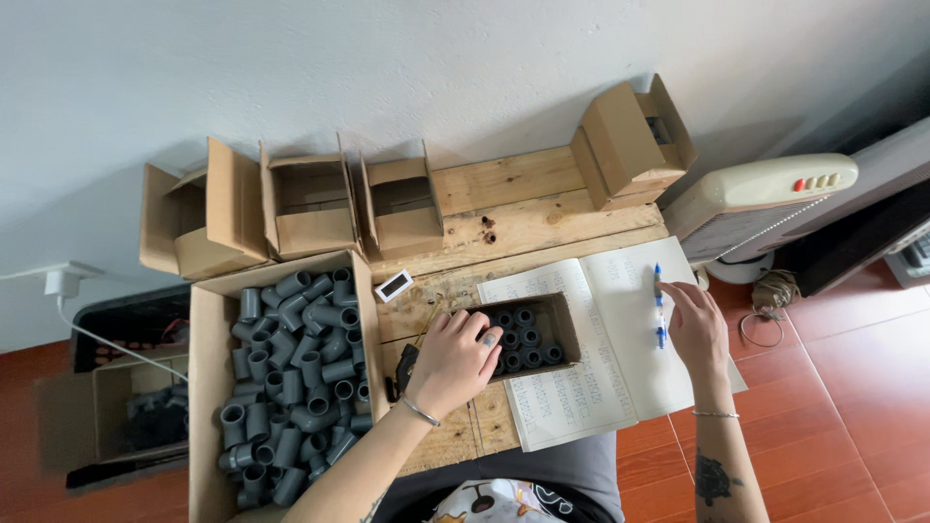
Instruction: The person repeatedly picks up gray plastic pipe fittings from a large cardboard box, measures them with a yellow tape measure, and records the measurements in a notebook. The person places the measured fittings into a smaller box and continues the process for several items.
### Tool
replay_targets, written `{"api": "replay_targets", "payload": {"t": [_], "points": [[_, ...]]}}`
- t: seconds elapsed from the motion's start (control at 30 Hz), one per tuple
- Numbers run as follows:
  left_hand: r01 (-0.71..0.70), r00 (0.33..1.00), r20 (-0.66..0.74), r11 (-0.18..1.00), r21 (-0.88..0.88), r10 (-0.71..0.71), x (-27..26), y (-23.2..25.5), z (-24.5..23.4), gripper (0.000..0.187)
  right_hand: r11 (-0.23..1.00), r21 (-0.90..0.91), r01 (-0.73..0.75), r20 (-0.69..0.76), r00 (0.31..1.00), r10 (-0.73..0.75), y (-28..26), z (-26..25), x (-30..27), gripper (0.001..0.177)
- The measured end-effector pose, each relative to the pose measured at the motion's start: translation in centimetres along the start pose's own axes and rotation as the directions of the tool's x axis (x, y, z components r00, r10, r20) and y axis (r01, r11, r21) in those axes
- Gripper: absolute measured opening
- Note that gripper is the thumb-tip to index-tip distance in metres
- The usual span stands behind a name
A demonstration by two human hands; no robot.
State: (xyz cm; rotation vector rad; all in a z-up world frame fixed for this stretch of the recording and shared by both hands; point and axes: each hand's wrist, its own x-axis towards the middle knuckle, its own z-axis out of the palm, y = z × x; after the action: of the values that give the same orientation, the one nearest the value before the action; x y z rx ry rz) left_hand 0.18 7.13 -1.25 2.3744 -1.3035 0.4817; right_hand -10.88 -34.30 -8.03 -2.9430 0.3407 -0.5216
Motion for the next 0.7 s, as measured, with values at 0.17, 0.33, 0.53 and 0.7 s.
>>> {"api": "replay_targets", "payload": {"t": [0.17, 0.33, 0.53, 0.7], "points": [[0.006, 1.0, -0.016, 1.0, 0.021, -0.005, 0.5, 0.2, -0.6, 0.013, 0.962, 0.274, 0.002, -0.099, 0.995, 0.026, -8.4, -3.4, 0.5, 0.039], [0.029, 0.999, -0.047, 0.999, 0.046, -0.027, 1.2, 0.0, -2.1, 0.013, 0.854, 0.511, 0.099, -0.134, 0.99, -0.035, -17.7, -5.4, 0.6, 0.037], [0.273, 0.958, -0.076, 0.96, -0.059, -0.277, -0.4, -4.1, -7.9, 0.015, 0.811, 0.5, 0.304, -0.205, 0.951, -0.23, -24.0, -7.0, 1.2, 0.029], [0.58, 0.801, 0.183, 0.815, 0.0, -0.57, -5.4, -6.8, -17.3, 0.008, 0.796, 0.492, 0.352, -0.204, 0.936, -0.287, -24.3, -6.3, 0.9, 0.024]]}}
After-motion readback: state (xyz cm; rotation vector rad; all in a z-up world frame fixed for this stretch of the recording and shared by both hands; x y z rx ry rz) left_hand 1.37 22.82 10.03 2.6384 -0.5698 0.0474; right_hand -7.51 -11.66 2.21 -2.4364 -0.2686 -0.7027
